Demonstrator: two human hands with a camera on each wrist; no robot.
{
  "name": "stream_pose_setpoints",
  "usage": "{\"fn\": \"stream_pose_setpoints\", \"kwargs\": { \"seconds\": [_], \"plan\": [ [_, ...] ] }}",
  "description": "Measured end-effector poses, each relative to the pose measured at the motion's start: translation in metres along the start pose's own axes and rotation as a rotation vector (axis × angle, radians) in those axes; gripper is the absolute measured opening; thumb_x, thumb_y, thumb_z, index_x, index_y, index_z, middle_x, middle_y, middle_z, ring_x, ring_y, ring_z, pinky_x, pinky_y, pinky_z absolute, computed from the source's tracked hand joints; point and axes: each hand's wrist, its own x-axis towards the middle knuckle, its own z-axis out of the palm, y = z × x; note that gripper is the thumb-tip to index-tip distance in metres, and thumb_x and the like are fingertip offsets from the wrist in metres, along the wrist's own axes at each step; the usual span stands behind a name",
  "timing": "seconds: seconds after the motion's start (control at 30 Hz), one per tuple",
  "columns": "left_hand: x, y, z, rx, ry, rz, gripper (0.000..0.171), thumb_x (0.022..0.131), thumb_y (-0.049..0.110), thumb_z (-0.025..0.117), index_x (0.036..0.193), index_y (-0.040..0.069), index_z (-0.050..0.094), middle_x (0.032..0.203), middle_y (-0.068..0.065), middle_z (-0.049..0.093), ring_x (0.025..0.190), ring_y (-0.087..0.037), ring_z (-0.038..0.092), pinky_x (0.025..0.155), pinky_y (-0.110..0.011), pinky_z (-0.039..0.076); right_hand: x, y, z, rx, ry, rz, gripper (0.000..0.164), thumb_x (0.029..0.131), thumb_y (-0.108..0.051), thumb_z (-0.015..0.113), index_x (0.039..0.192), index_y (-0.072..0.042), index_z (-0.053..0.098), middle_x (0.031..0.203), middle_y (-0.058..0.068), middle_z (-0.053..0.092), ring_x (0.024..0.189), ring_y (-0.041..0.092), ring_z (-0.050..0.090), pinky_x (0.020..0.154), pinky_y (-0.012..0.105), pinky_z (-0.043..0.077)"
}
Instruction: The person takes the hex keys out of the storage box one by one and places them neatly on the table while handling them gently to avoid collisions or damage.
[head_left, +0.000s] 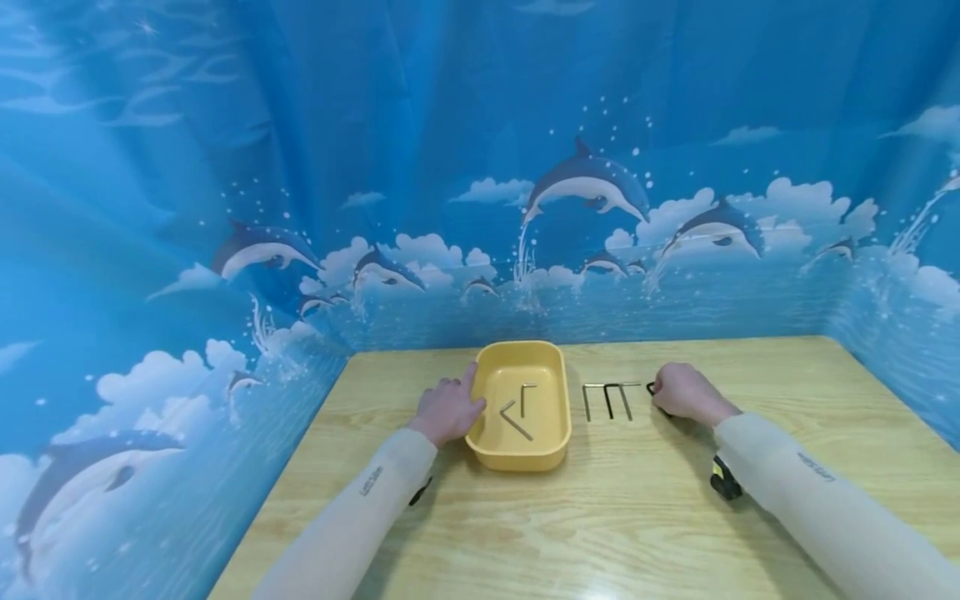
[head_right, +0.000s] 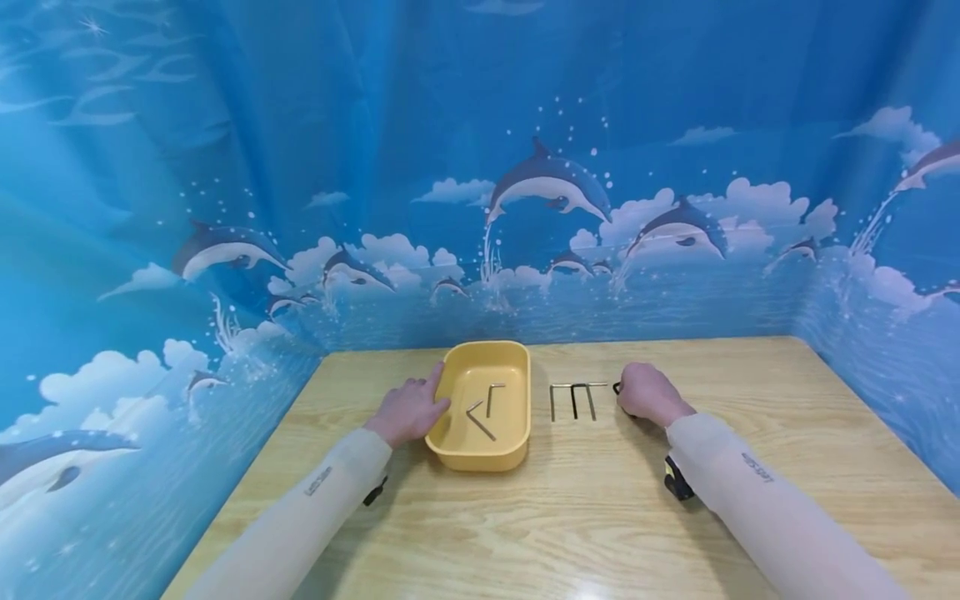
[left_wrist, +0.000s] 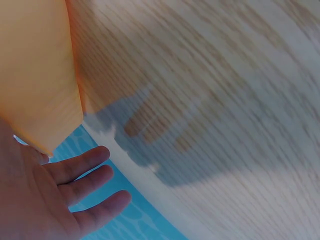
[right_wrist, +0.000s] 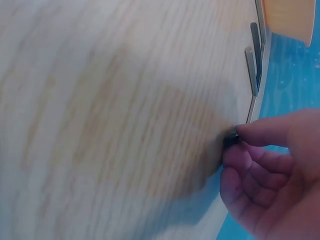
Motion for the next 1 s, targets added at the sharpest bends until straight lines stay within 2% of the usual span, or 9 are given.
{"fn": "stream_pose_setpoints", "kwargs": {
  "seconds": [0.37, 1.0],
  "plan": [
    [0.0, -0.001, 0.0015, 0.0, 0.005, -0.006, 0.071, 0.103, 0.048, 0.039, 0.163, 0.02, 0.015, 0.143, -0.02, 0.056, 0.133, -0.038, 0.051, 0.103, -0.061, 0.043, 0.0026, -0.0061, 0.0051, 0.031, 0.026, -0.01, 0.043, 0.087, 0.003, 0.049, 0.056, -0.021, 0.032, 0.052, -0.006, 0.019, 0.047, 0.01, 0.017, 0.048, 0.025, 0.022],
    [-0.001, 0.0002, 0.0006, -0.012, 0.001, -0.004, 0.07, 0.103, 0.048, 0.038, 0.164, 0.021, 0.014, 0.142, -0.019, 0.056, 0.132, -0.038, 0.051, 0.106, -0.061, 0.042, 0.0057, -0.0085, 0.0066, 0.049, 0.044, 0.006, 0.042, 0.086, 0.002, 0.054, 0.055, -0.019, 0.036, 0.048, -0.007, 0.026, 0.044, 0.009, 0.025, 0.047, 0.024, 0.025]
  ]
}}
